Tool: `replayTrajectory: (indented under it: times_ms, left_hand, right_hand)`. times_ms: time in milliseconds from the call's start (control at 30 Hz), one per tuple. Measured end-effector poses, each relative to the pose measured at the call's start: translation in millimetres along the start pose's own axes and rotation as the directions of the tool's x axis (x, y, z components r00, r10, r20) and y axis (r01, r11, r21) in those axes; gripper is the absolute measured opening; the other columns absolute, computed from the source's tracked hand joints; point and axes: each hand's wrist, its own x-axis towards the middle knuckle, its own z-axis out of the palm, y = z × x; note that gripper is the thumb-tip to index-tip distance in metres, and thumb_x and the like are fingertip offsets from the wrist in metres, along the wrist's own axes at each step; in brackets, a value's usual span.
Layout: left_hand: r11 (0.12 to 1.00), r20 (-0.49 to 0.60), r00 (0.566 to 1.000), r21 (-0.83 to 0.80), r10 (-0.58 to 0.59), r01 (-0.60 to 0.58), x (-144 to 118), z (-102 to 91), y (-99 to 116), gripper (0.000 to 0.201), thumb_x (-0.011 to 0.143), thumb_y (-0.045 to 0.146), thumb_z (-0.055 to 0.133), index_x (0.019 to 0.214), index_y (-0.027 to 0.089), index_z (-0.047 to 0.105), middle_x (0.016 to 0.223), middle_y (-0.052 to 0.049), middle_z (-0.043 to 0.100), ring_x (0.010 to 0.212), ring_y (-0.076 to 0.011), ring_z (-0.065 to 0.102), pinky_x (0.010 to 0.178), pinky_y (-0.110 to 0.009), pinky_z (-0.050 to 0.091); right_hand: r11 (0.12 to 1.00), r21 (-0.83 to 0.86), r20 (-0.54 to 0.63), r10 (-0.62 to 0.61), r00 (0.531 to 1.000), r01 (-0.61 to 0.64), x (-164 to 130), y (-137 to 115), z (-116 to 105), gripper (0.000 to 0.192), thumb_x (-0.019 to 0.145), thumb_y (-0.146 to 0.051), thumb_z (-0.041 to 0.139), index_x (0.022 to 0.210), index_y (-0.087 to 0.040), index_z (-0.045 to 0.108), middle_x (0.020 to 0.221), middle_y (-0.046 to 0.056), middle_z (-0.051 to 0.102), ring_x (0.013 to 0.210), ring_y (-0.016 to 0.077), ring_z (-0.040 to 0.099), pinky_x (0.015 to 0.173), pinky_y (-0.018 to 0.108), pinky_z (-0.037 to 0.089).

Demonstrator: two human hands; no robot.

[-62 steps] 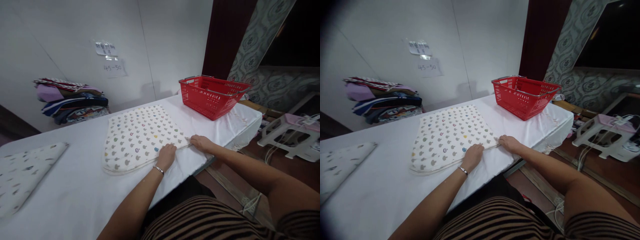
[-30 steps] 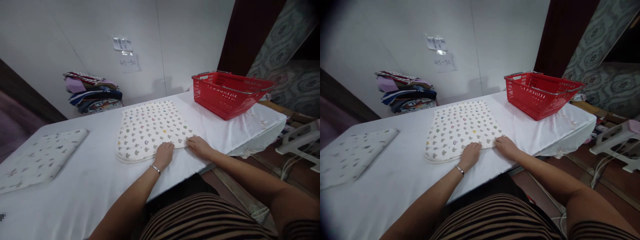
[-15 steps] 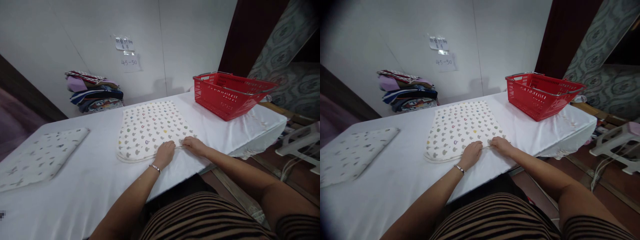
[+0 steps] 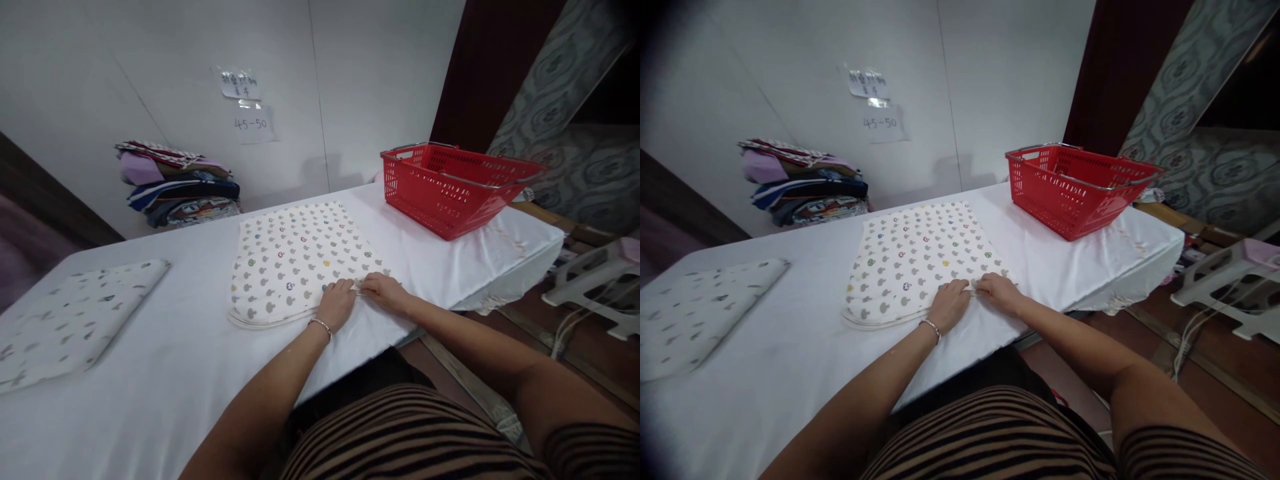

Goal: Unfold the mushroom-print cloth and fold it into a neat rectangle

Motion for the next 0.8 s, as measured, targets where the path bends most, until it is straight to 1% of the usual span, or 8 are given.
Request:
replayTrajectory:
  times_ms: [100,167,267,333,467,567,667,800]
  left_hand:
    - [0.994,-0.018,0.999,-0.099,-0.044,0.042,-0.1,-0.2,1.3,0.016,0.088,0.016,0.039,0.086,0.017,0.055,0.105,-0.007,0.055,0.099,-0.0194,0.048,0.08,-0.034,0.038]
    - [0.985,-0.024,0.996,-0.149,-0.089,0.084,-0.5,-0.2,1.9,0.015,0.088,0.017,0.04,0.087,0.017,0.055,0.101,-0.007,0.055,0.096,-0.0184,0.049,0.081,-0.033,0.039]
    - [0.974,-0.017,0.99,-0.183,-0.14,0.135,-0.4,0.6,2.1,0.013,0.088,0.018,0.04,0.085,0.017,0.053,0.093,-0.006,0.055,0.089,-0.0173,0.05,0.078,-0.032,0.039]
    - [0.968,-0.016,0.986,-0.193,-0.165,0.159,0.3,1.2,2.0,0.013,0.088,0.019,0.04,0.083,0.018,0.051,0.089,-0.005,0.056,0.084,-0.0168,0.051,0.076,-0.031,0.039]
    - [0.968,-0.011,0.983,-0.175,-0.186,0.181,1.4,1.0,1.9,0.014,0.089,0.021,0.04,0.081,0.018,0.05,0.085,-0.004,0.056,0.08,-0.0167,0.052,0.073,-0.03,0.038]
    - [0.982,0.009,0.99,-0.124,-0.141,0.141,-0.3,-0.4,1.9,0.014,0.089,0.02,0.039,0.084,0.018,0.051,0.085,-0.004,0.057,0.083,-0.0177,0.052,0.074,-0.031,0.038]
    - [0.994,0.027,0.995,-0.059,-0.092,0.093,-4.9,-1.7,0.2,0.013,0.088,0.016,0.04,0.089,0.018,0.053,0.094,-0.006,0.057,0.091,-0.0192,0.051,0.077,-0.034,0.038]
    - [0.994,0.035,0.993,0.001,-0.114,0.114,-15.5,-3.2,-7.0,0.016,0.086,0.014,0.041,0.092,0.018,0.055,0.106,-0.007,0.056,0.096,-0.0204,0.05,0.079,-0.035,0.038]
  right_hand:
    - [1.0,-0.018,-0.016,-0.015,1.0,0.015,-2.6,-0.8,0.4,0.02,0.09,-0.022,0.044,0.094,-0.02,0.064,0.089,0.006,0.06,0.086,0.0164,0.052,0.073,0.026,0.039]
    - [0.998,-0.024,-0.021,-0.067,0.998,0.066,-5.1,-1.9,-0.5,0.021,0.089,-0.021,0.044,0.095,-0.02,0.063,0.091,0.007,0.06,0.087,0.0169,0.052,0.075,0.027,0.039]
    - [0.987,-0.053,-0.001,-0.15,0.989,0.15,-8.1,-4.3,-2.7,0.02,0.088,-0.02,0.045,0.097,-0.018,0.062,0.094,0.008,0.059,0.089,0.018,0.05,0.076,0.03,0.038]
    - [0.984,-0.096,0.013,-0.152,0.988,0.152,-8.3,-5.9,-3.8,0.02,0.088,-0.021,0.044,0.097,-0.018,0.062,0.093,0.008,0.059,0.087,0.0183,0.05,0.076,0.03,0.037]
    - [0.977,-0.19,0.022,-0.09,0.996,0.093,-4.8,-6.6,-4.9,0.022,0.091,-0.02,0.041,0.094,-0.017,0.062,0.091,0.007,0.061,0.085,0.0179,0.05,0.073,0.029,0.035]
    - [0.969,-0.23,0.04,-0.082,0.996,0.089,-2.6,-3.9,-5.0,0.022,0.091,-0.017,0.041,0.094,-0.016,0.063,0.091,0.007,0.061,0.085,0.018,0.051,0.073,0.029,0.035]
    - [0.969,-0.22,0.05,-0.106,0.993,0.115,-3.1,0.0,-3.4,0.022,0.089,-0.014,0.042,0.096,-0.016,0.063,0.093,0.008,0.061,0.086,0.0183,0.051,0.074,0.03,0.035]
    - [0.983,-0.155,0.025,-0.097,0.995,0.1,-4.9,3.8,-0.3,0.023,0.09,-0.014,0.04,0.096,-0.017,0.062,0.094,0.007,0.061,0.088,0.0181,0.051,0.076,0.029,0.036]
